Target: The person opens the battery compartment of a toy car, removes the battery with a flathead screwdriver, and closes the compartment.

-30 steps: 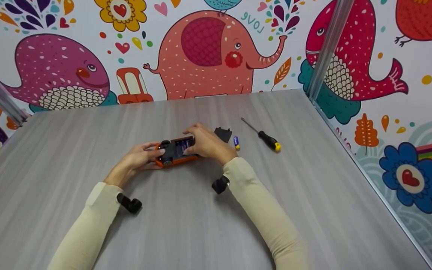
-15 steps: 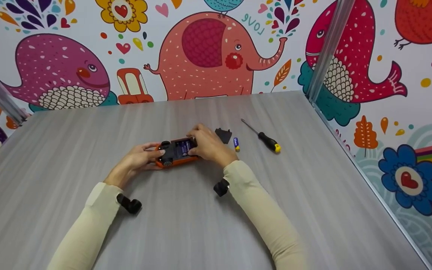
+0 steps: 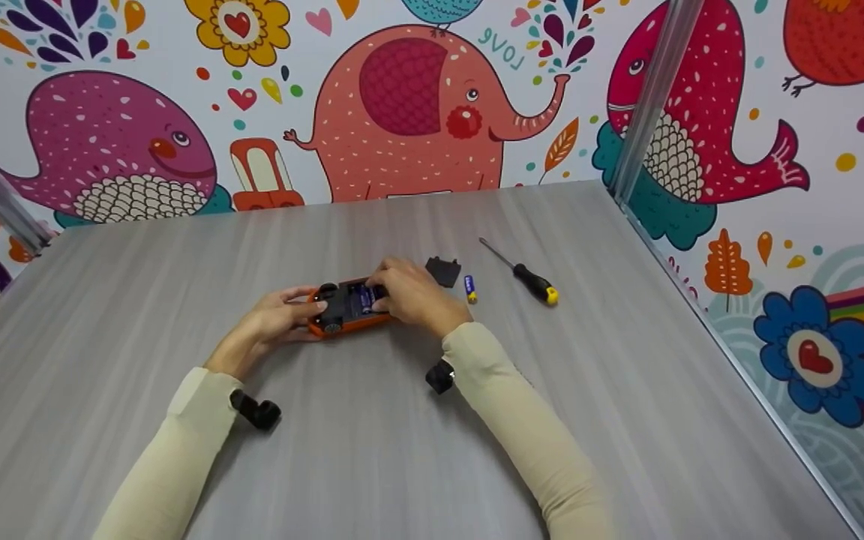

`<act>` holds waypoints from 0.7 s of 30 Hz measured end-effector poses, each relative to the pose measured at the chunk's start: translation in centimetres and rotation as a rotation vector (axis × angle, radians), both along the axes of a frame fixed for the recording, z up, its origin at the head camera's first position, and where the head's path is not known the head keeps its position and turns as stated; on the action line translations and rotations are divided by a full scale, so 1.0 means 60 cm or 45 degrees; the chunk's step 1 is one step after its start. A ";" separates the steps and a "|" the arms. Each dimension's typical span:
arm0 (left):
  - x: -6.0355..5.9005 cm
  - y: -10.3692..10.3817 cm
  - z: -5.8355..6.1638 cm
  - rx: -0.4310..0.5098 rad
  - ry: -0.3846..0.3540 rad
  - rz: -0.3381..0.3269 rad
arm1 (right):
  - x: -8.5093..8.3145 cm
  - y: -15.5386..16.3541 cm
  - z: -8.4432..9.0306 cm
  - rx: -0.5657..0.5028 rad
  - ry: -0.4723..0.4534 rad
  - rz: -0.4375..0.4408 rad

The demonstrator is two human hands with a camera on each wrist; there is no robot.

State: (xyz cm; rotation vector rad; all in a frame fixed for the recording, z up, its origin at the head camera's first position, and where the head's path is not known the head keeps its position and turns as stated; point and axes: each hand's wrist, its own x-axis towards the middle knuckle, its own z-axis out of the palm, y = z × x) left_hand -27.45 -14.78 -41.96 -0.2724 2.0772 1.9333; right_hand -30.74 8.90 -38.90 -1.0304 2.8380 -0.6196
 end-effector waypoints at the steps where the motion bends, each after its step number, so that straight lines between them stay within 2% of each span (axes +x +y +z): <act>1: 0.001 0.000 0.000 -0.001 0.000 -0.001 | 0.000 0.000 -0.001 0.006 0.008 0.005; 8: 0.002 0.000 0.002 -0.019 0.003 -0.001 | 0.004 -0.003 -0.001 0.052 0.039 0.041; 21: 0.000 -0.003 0.000 0.006 -0.009 0.008 | 0.007 -0.007 -0.003 0.093 0.034 0.014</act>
